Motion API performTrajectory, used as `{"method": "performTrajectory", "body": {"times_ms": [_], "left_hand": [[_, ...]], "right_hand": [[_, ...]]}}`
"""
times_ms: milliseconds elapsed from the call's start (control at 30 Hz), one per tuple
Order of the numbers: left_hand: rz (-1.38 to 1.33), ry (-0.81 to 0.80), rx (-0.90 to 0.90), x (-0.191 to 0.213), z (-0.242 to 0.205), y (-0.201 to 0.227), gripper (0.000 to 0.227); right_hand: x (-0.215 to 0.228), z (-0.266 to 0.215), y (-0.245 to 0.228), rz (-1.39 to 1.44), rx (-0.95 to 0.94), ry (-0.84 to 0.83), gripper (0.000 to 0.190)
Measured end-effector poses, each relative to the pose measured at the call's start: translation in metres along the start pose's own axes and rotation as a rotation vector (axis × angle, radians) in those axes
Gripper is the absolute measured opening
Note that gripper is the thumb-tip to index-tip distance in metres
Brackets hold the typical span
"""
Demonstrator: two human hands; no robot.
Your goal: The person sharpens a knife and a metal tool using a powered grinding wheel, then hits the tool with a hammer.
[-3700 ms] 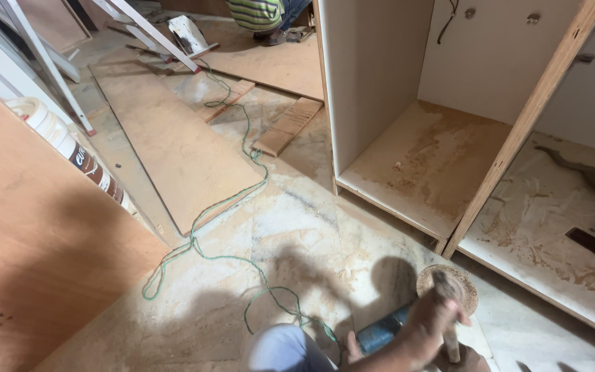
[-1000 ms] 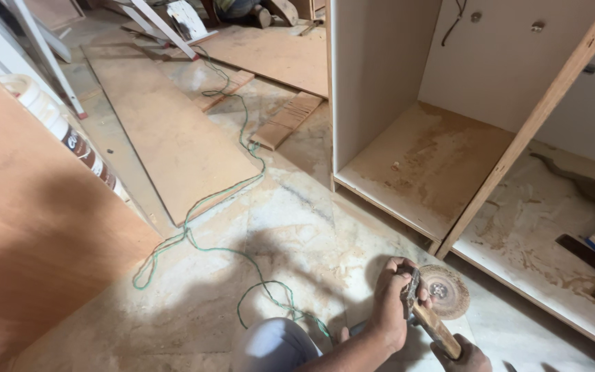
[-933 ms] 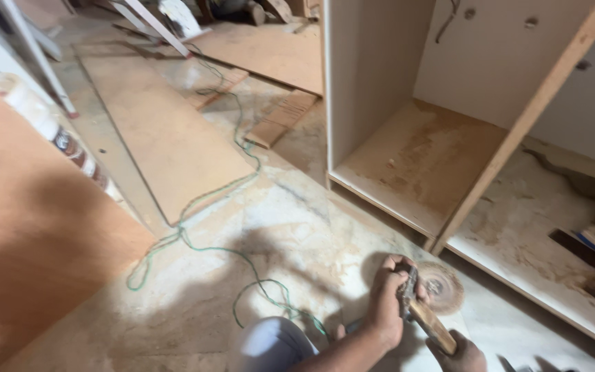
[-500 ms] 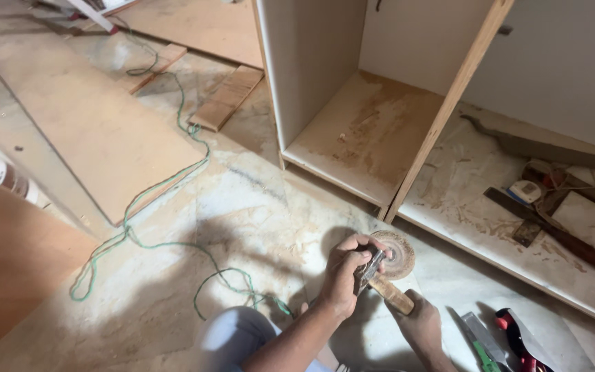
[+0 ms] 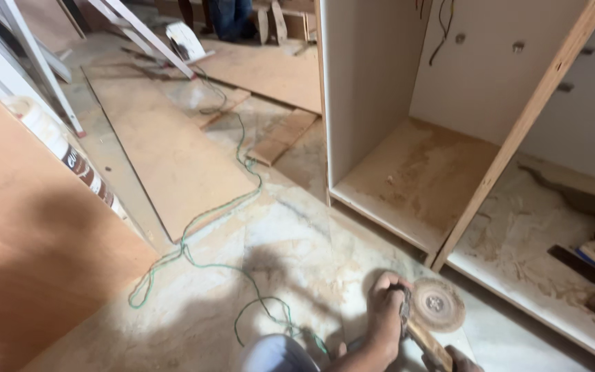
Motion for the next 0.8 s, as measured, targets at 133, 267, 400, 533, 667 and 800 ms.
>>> {"method": "performTrajectory", "body": {"times_ms": [133,267,400,533,667,800], "left_hand": [[0.000,0.026,-0.162,0.006,0.003,-0.004,0.024],[0.169,0.153,0.033,0.021,0.017,-0.042,0.020],[0.262,0.102,-0.062,0.021,0.021,-0.056,0.017],[0.311,-0.061,-0.143,0.010,0.009,-0.082,0.014],[0.180,-0.051,-0.006,0.014,0.020,-0.105,0.020],[0.246,0.123,0.108,0.025,0.024,-0.096,0.026]], "right_hand": [[-0.013,-0.001,0.007,-0.002,-0.088,-0.095,0.031],[-0.010,0.003,-0.008,-0.007,-0.067,-0.108,0.036],[-0.007,0.003,-0.037,0.053,0.005,-0.106,0.043],[0.026,-0.010,-0.061,0.142,0.240,-0.010,0.053],[0.092,-0.022,-0.138,0.324,0.788,0.566,0.059],[0.140,-0.030,-0.182,0.188,0.786,0.701,0.086]]}}
Point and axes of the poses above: each hand's wrist, its own z-axis towards the middle knuckle, its own x-axis out of the back of the hand, y = z × x, the point moved 9 cm from there along z, towards the middle knuckle, and after that the axes turned 15 degrees about y, right-handed, at the moved point
